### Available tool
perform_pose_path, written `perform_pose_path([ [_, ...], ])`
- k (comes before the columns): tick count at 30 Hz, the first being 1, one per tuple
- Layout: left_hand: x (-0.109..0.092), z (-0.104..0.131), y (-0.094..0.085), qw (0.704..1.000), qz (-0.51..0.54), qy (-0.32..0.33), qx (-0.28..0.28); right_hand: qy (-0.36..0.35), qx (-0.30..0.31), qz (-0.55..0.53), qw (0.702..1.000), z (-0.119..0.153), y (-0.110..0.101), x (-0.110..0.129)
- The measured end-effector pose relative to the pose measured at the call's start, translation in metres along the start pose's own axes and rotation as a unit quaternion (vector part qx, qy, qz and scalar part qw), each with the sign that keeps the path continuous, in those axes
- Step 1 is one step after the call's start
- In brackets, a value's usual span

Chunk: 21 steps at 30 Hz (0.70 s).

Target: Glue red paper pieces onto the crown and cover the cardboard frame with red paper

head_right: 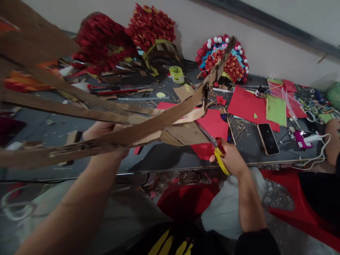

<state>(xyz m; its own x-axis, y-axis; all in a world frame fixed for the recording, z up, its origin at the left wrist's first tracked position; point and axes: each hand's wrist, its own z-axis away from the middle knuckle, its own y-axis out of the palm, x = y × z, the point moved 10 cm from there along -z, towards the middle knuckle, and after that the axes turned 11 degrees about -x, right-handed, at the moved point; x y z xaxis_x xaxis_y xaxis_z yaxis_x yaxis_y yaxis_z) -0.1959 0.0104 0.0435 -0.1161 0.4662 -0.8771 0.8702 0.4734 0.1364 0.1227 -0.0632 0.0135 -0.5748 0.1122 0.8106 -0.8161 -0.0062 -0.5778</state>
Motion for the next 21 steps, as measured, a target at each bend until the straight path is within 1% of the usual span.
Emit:
perform_pose_path([
  [3,-0.015,0.001,0.005,0.999,-0.022,0.043,0.01,-0.021,-0.019,0.019,0.999,-0.002,-0.002,0.003],
  [6,-0.02,0.002,0.006,0.997,-0.031,0.064,0.011,-0.035,-0.042,0.03,0.998,-0.004,-0.006,0.006],
  [13,-0.005,0.004,-0.001,0.999,-0.03,0.043,-0.011,-0.043,-0.092,0.046,0.994,-0.004,-0.013,0.004],
  [18,-0.007,0.004,-0.001,0.998,-0.007,0.055,-0.003,-0.058,-0.139,0.073,0.986,-0.005,-0.019,0.008],
  [21,-0.006,0.005,0.001,0.999,-0.002,0.045,0.009,-0.074,-0.139,0.078,0.985,-0.005,-0.019,0.013],
])
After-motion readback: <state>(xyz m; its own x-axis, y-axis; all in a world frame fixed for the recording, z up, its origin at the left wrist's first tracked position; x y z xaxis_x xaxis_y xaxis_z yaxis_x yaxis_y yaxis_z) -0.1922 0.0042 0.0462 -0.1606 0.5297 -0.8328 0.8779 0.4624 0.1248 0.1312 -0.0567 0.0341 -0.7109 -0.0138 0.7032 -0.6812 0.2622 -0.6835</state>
